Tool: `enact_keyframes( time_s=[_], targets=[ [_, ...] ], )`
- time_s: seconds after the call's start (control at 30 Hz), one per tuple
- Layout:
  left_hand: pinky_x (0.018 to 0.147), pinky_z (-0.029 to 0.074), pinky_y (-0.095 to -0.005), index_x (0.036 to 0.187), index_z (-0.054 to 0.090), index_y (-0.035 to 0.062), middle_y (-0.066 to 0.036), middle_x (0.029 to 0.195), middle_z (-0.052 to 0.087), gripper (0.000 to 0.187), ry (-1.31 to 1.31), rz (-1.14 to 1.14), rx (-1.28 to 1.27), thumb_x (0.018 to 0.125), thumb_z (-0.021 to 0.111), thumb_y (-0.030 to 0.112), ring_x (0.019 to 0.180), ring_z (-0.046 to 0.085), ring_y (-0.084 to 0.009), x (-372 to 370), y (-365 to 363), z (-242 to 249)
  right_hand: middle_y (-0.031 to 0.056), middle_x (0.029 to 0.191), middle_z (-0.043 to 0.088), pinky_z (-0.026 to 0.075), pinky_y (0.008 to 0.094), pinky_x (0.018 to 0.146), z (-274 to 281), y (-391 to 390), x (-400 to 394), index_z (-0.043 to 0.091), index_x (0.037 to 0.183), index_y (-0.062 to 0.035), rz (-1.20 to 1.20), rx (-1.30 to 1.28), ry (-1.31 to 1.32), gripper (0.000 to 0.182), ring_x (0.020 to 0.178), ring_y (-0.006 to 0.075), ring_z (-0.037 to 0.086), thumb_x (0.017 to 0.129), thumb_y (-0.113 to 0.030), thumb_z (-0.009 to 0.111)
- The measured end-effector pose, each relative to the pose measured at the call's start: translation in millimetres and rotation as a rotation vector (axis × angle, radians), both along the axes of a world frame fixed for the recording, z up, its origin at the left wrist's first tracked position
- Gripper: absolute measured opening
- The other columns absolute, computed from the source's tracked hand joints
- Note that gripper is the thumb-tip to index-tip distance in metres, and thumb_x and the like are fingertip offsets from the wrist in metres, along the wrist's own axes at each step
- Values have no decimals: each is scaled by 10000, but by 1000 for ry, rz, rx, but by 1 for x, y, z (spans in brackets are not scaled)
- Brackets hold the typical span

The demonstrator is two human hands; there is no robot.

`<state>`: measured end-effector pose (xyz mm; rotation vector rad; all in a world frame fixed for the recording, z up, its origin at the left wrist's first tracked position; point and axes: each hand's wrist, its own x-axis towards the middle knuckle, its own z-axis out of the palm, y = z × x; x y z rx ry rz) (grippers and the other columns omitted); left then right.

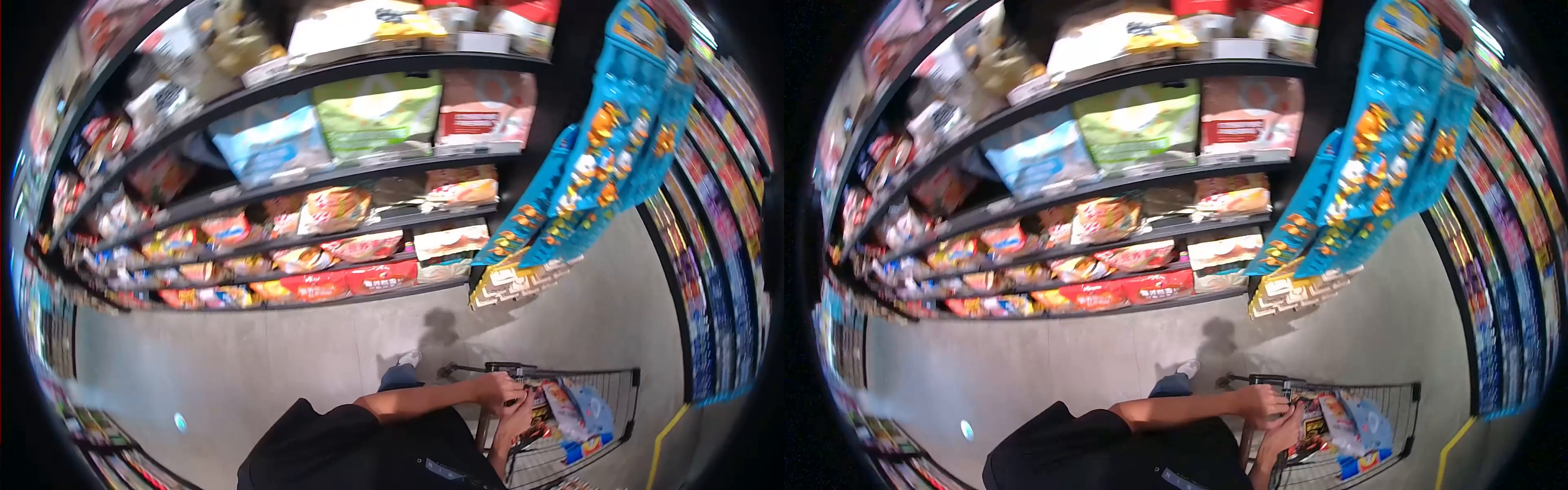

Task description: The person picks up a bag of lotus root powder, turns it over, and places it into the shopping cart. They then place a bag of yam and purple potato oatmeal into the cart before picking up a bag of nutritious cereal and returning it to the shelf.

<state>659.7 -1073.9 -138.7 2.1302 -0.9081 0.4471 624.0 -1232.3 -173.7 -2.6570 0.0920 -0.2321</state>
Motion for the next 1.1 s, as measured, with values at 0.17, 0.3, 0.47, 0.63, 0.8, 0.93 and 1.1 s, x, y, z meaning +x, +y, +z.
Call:
enact_keyframes(
  time_s=[0.17,0.3,0.47,0.63,0.8,0.93,1.1],
  targets=[
    [547,442,-375,800,586,60,-77,724,541,195,-69,119,-162,794,622,252,597,577,-256,-6,-12,-9,247,1003,656,468,521,690,-3,-19,0,529,1292,-66,48,-45,123,380,828,445,626,999,-284,420],
    [604,441,-396,737,555,67,-83,738,513,161,75,82,-94,816,593,202,672,568,-276,-8,-13,-8,254,975,655,462,550,678,14,-20,5,532,1285,-76,88,-104,235,400,821,461,619,988,-318,417],
    [742,399,-391,775,534,53,-111,856,474,156,-52,57,-50,817,579,196,855,507,-270,-10,-11,-12,245,938,665,483,553,692,20,-27,15,587,1227,-95,147,-243,342,409,829,450,629,985,-364,396],
    [744,377,-374,786,523,42,-97,830,444,159,-101,48,-33,856,538,184,816,484,-251,-11,10,-12,211,946,680,491,521,759,24,-41,32,656,1156,-136,230,-289,408,383,880,423,641,922,-402,511],
    [765,422,-364,802,556,33,-87,885,524,94,-162,322,-168,795,610,110,863,539,-235,-28,74,2,209,923,686,496,502,764,40,-31,37,690,1075,-107,275,-302,365,361,873,418,648,911,-385,529],
    [728,487,-375,888,629,31,-103,903,610,103,-365,660,116,834,608,116,895,611,-257,-71,176,4,210,911,689,504,483,762,47,-17,45,696,1048,-87,242,-241,354,353,868,406,657,900,-377,559],
    [759,515,-408,999,652,51,-132,964,658,184,408,1048,-385,876,571,161,897,646,-313,-147,291,-45,240,955,677,505,470,776,44,21,54,669,1076,-36,205,-200,256,389,897,406,652,910,-368,553]
  ],
)
